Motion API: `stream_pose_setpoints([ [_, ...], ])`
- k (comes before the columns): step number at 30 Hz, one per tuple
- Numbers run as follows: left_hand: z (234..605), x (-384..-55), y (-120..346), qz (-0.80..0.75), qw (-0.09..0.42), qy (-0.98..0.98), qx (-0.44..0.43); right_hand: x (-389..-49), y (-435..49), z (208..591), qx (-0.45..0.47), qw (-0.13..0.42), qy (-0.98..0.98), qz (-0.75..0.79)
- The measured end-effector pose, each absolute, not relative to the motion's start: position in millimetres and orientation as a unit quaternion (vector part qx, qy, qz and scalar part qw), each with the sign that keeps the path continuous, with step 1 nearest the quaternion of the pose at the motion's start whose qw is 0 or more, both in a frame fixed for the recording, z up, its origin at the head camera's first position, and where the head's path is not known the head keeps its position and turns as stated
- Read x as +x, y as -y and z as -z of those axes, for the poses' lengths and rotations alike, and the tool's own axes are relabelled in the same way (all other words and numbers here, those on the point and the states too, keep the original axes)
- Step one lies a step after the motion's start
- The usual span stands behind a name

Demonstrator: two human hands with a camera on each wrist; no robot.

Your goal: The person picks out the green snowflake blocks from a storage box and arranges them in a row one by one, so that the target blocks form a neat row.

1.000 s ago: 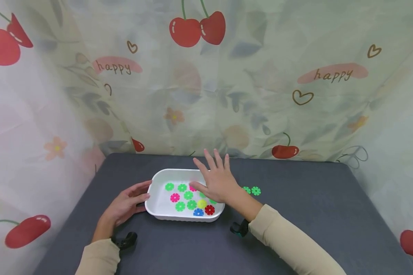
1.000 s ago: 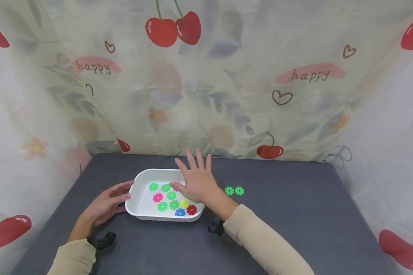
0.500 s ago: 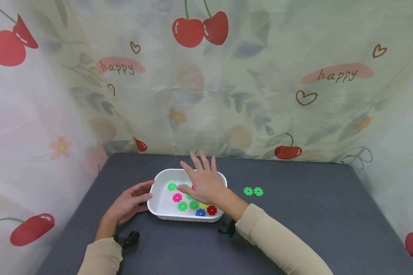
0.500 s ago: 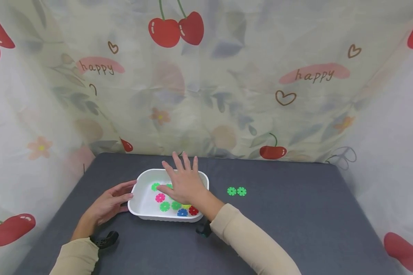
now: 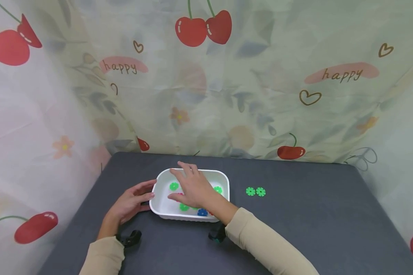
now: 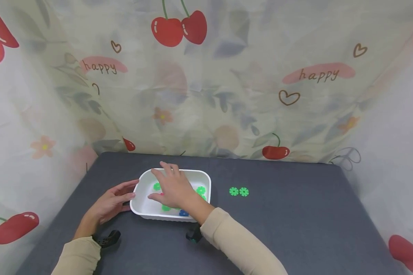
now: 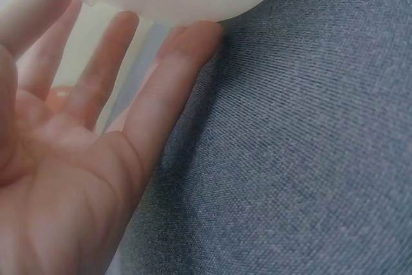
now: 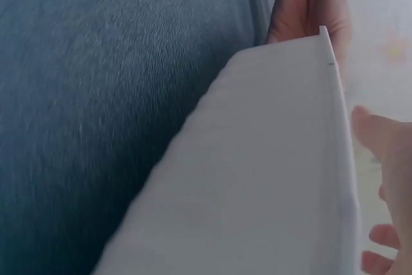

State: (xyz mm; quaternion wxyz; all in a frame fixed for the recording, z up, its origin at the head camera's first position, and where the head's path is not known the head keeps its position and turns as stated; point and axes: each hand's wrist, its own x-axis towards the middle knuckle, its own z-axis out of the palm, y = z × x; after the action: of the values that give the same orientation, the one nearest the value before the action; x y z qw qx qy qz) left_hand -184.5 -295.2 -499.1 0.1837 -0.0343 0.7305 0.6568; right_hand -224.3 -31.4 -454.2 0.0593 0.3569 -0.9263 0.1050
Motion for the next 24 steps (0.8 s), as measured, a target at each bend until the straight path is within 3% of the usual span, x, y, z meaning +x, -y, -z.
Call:
stream_pose_setpoints([
  [12,496.7,-183.2,298.7,-0.662,0.182,-0.727,-0.023,-230.5,56.0,466.4,0.331,-0.043,0.888,-0.315],
  [24,499.9,-185.1,297.4,-0.653,0.182,-0.734,-0.033,-234.9,66.5,484.9,0.305,-0.074,0.883,-0.349],
])
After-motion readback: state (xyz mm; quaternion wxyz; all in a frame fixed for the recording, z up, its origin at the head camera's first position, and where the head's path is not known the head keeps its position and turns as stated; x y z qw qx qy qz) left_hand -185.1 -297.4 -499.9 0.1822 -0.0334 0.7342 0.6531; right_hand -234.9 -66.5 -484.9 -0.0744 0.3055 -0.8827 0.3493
